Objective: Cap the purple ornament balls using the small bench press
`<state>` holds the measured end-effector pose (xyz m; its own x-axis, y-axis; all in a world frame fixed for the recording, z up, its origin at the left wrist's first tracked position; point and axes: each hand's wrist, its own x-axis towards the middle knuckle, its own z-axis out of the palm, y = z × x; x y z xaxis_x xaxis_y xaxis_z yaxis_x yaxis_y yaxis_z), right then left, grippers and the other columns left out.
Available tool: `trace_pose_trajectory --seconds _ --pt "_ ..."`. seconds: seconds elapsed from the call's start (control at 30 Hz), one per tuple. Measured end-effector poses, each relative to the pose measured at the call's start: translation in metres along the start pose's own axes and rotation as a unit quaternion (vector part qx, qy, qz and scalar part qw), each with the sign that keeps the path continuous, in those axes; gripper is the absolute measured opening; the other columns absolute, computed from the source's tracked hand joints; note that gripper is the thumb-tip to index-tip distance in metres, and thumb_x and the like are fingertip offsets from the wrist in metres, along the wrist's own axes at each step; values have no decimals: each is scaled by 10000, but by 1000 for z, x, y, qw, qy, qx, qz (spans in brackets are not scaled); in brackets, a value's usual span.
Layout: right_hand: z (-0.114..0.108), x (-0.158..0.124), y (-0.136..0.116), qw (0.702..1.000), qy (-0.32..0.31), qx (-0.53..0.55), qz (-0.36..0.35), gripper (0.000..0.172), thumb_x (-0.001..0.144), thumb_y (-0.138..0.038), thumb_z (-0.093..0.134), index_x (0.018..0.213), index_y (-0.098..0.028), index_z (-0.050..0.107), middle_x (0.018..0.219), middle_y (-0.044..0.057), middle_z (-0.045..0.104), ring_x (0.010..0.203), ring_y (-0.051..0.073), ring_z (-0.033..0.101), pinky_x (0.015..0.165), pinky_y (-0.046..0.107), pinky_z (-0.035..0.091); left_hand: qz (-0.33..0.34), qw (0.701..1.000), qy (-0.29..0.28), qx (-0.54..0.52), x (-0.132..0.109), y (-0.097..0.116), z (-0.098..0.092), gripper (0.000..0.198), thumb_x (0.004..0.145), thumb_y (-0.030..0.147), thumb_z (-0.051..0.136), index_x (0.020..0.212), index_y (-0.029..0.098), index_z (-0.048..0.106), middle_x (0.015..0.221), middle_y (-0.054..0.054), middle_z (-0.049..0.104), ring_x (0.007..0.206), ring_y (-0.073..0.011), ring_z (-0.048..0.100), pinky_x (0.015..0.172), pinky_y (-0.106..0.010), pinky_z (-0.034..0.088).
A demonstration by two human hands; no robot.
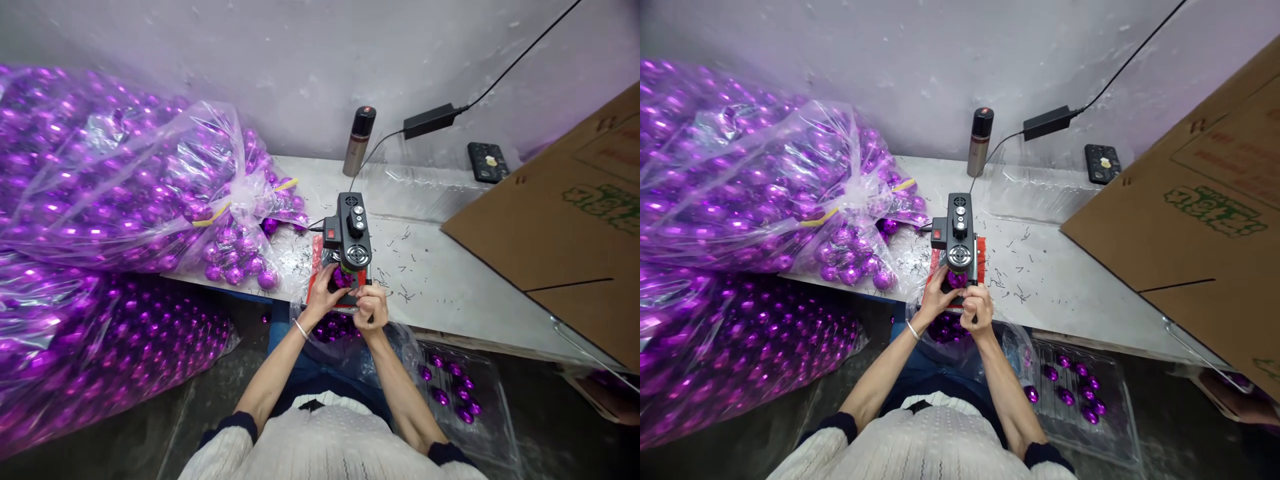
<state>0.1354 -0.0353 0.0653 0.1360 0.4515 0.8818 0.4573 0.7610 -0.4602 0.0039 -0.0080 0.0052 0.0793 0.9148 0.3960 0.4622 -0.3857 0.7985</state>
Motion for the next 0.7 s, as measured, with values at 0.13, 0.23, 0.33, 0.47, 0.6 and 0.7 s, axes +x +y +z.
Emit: trace_pose_trajectory --seconds 0.13,0.23,0.33,0.47,0.6,0.7 --pt "-4 23 -16 999 22 -1 50 319 1016 -214 397 715 -221 502 754 -1 577 619 121 599 586 295 503 -1 1000 6 -7 2 -1 3 658 837 421 800 1402 202 546 1367 -165 661 1317 -325 619 1125 -535 500" --pt "-9 52 -34 993 4 -20 113 306 992 -177 456 698 -218 531 720 8 596 662 139 600 611 304 471 8 1000 24 -7 -3 1 3 645 861 417 778 1415 209 521 1369 -163 655 1313 -318 623 1116 -532 513" --pt "-14 71 -45 991 -16 -19 132 309 983 -163 483 684 -219 538 700 5 603 698 149 610 649 311 462 39 998 53 19 -24 4 -1 658 908 402 725 1474 218 444 1390 -166 634 1336 -308 607 1110 -531 523" --pt "-16 70 -43 994 -32 -16 106 300 971 -133 484 690 -219 543 701 3 611 719 155 621 663 313 457 147 985 28 87 -73 6 -10 641 963 369 649 1522 221 373 1376 -171 631 1343 -286 604 1132 -548 504" --pt "-17 61 -39 995 -41 -19 90 289 961 -112 477 701 -219 545 709 4 619 726 159 632 666 312 459 196 968 -62 141 -88 7 -22 983 802 721 693 1544 163 369 1415 -230 591 1356 -365 572 1141 -613 467" --pt "-17 60 -38 996 -42 -23 82 286 956 -102 475 703 -221 538 704 -1 613 714 155 628 657 307 457 141 976 -24 164 -42 1 -35 842 903 681 586 1523 138 416 1445 -236 566 1385 -360 535 1152 -586 455"
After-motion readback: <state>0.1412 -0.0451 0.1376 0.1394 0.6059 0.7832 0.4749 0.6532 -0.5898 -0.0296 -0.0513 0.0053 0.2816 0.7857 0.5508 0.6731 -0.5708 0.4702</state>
